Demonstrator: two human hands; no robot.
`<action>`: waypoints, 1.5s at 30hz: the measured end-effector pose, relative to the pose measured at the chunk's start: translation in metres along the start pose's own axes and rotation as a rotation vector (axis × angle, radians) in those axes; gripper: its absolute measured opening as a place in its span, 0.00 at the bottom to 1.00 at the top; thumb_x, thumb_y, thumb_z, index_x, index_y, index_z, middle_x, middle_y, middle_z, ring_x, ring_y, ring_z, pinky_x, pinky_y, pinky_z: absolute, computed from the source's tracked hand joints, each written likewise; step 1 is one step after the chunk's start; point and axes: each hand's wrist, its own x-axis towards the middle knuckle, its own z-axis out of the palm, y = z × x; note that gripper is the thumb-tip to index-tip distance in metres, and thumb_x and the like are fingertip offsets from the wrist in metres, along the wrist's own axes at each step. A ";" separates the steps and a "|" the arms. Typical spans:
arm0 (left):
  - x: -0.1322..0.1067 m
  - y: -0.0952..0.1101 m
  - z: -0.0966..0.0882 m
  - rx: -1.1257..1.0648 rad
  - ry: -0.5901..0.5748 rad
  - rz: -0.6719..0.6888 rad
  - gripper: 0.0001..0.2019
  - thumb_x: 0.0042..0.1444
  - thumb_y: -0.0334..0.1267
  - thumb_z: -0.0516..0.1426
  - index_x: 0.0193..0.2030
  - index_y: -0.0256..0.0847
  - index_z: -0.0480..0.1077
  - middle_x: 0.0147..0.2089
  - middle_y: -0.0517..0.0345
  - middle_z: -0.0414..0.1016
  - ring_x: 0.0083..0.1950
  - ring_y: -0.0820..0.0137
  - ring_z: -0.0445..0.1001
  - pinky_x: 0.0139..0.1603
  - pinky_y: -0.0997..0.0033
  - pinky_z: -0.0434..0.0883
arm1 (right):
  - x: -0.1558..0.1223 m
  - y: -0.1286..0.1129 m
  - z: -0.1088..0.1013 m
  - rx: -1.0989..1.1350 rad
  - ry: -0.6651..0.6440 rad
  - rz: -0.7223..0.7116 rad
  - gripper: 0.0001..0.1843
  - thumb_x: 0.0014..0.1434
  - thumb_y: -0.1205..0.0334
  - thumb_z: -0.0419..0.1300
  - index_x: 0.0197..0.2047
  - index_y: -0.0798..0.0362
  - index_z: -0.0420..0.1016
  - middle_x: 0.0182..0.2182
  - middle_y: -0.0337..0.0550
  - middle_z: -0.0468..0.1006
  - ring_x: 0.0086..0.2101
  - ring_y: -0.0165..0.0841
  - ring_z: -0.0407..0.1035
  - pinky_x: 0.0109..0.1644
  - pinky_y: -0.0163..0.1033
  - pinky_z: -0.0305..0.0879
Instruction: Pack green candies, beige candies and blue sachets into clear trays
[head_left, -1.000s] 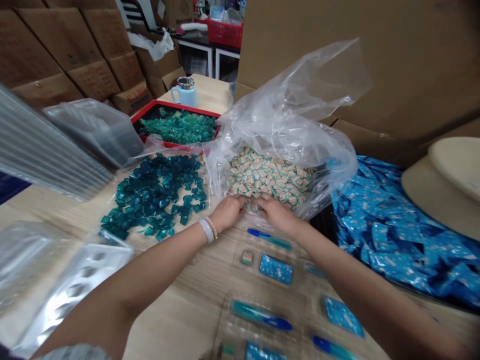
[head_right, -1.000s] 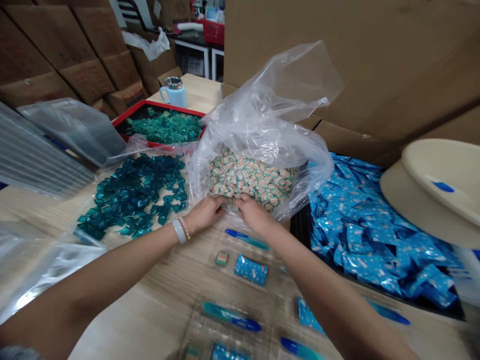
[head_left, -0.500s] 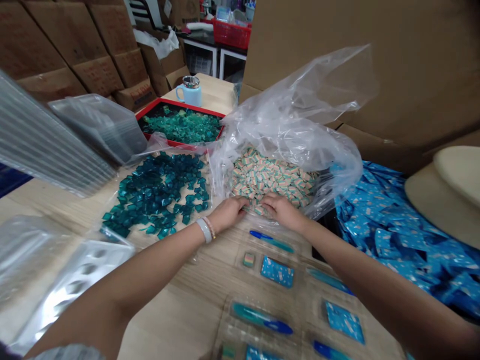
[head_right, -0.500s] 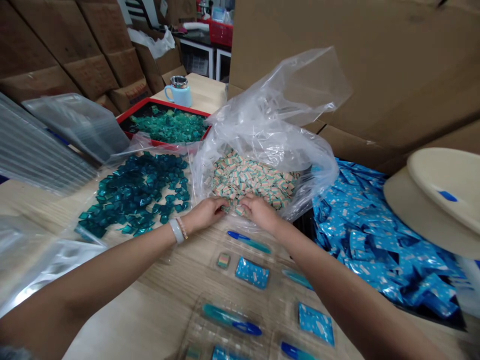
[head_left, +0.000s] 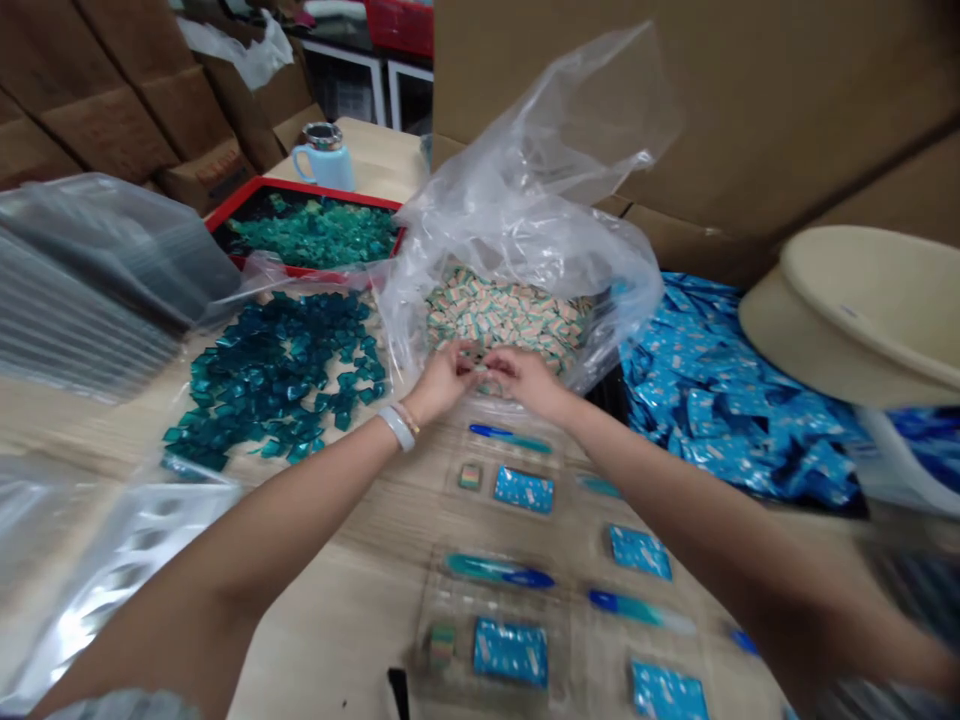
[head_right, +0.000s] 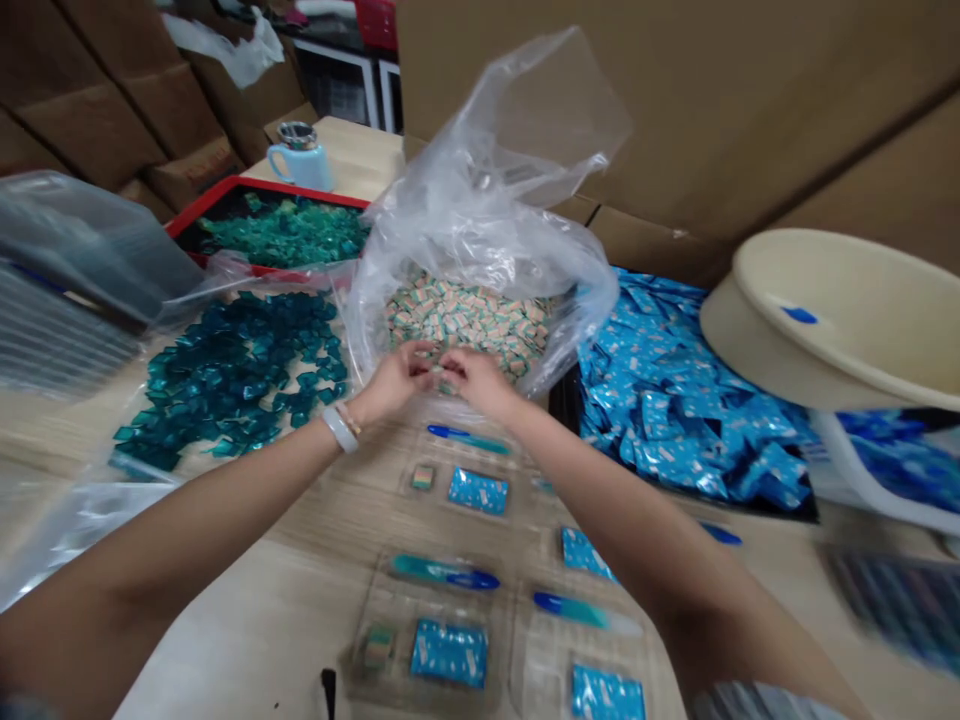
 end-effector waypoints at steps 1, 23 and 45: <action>0.003 0.004 0.003 -0.123 -0.013 -0.077 0.20 0.44 0.29 0.58 0.45 0.32 0.61 0.28 0.60 0.70 0.26 0.75 0.69 0.31 0.73 0.67 | 0.001 0.001 -0.004 0.089 0.021 0.047 0.04 0.48 0.69 0.56 0.31 0.55 0.69 0.26 0.37 0.71 0.29 0.27 0.65 0.35 0.35 0.63; -0.121 0.051 0.112 0.389 -0.477 0.325 0.09 0.51 0.33 0.54 0.38 0.37 0.70 0.40 0.53 0.69 0.42 0.69 0.67 0.44 0.70 0.65 | -0.239 -0.019 -0.018 0.403 0.450 0.703 0.14 0.39 0.55 0.61 0.27 0.54 0.63 0.19 0.34 0.66 0.22 0.27 0.61 0.26 0.34 0.57; -0.119 0.043 0.125 0.612 -0.631 0.510 0.11 0.54 0.32 0.47 0.36 0.36 0.71 0.41 0.51 0.68 0.42 0.67 0.65 0.44 0.67 0.62 | -0.194 -0.061 -0.011 -0.734 -0.140 0.980 0.13 0.51 0.68 0.52 0.39 0.57 0.72 0.35 0.55 0.76 0.38 0.43 0.70 0.37 0.40 0.62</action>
